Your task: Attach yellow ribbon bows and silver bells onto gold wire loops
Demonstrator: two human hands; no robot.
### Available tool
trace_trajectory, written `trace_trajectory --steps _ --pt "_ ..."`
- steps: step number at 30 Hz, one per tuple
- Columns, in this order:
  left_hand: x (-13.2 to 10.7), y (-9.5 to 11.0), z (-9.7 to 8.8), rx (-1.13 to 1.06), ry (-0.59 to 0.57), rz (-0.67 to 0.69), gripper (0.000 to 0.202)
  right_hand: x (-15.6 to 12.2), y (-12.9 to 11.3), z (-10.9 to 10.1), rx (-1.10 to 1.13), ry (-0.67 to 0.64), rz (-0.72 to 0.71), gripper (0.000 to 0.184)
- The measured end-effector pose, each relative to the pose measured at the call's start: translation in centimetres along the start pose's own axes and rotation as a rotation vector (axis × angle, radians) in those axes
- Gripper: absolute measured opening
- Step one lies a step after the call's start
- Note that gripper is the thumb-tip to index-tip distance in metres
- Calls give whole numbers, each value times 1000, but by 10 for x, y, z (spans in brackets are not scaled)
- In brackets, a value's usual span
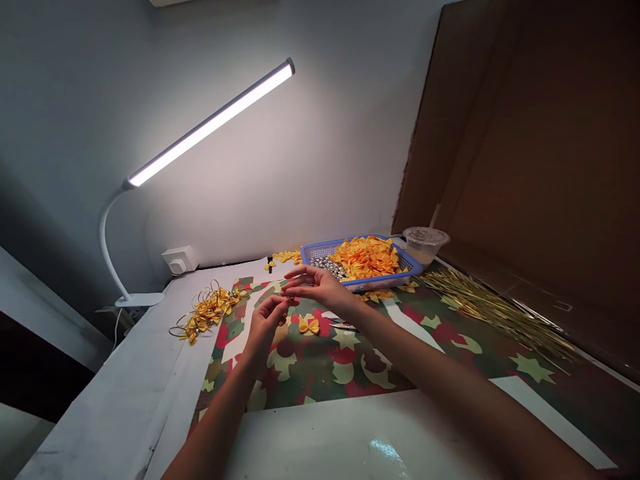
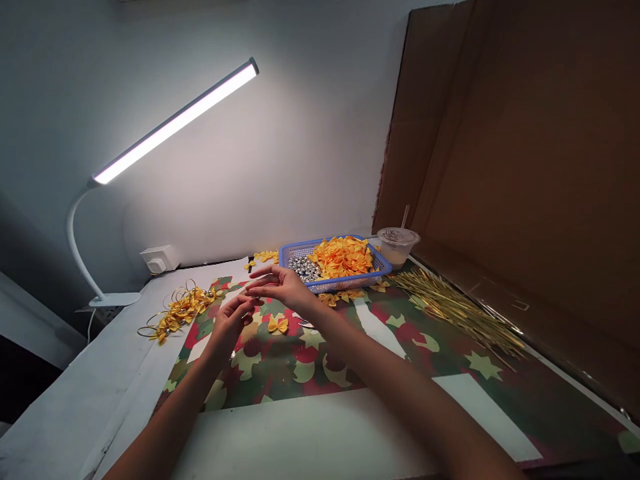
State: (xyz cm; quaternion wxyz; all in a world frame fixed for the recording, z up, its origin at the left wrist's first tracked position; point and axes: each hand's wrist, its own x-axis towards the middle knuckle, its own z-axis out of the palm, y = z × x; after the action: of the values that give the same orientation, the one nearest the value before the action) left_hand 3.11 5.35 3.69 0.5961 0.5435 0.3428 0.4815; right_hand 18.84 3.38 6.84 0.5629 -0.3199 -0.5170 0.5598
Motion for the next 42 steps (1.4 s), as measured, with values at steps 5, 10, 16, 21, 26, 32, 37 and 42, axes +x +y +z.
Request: trace_trajectory --steps 5,10,16,21,26,32,37,42 --pt "-1 5 4 -84 31 -30 19 -3 -2 3 75 -34 14 38" --pt "-2 11 6 -179 67 -84 20 -4 0 5 191 -83 26 41" --pt "-3 9 6 -217 46 -123 17 -2 6 4 112 -66 -28 35" --pt "-2 5 5 -204 13 -133 19 -3 4 6 54 6 -68 32" --pt "-1 6 5 -147 -13 -126 21 -2 0 7 36 39 -120 31" --pt "0 4 5 -4 -8 -117 21 -2 -19 3 70 177 -240 31" --pt "1 -2 3 174 8 -71 24 -2 -36 -4 92 283 -339 33" --pt "-12 3 6 409 -86 -19 12 -4 -43 -8 82 306 -360 35"
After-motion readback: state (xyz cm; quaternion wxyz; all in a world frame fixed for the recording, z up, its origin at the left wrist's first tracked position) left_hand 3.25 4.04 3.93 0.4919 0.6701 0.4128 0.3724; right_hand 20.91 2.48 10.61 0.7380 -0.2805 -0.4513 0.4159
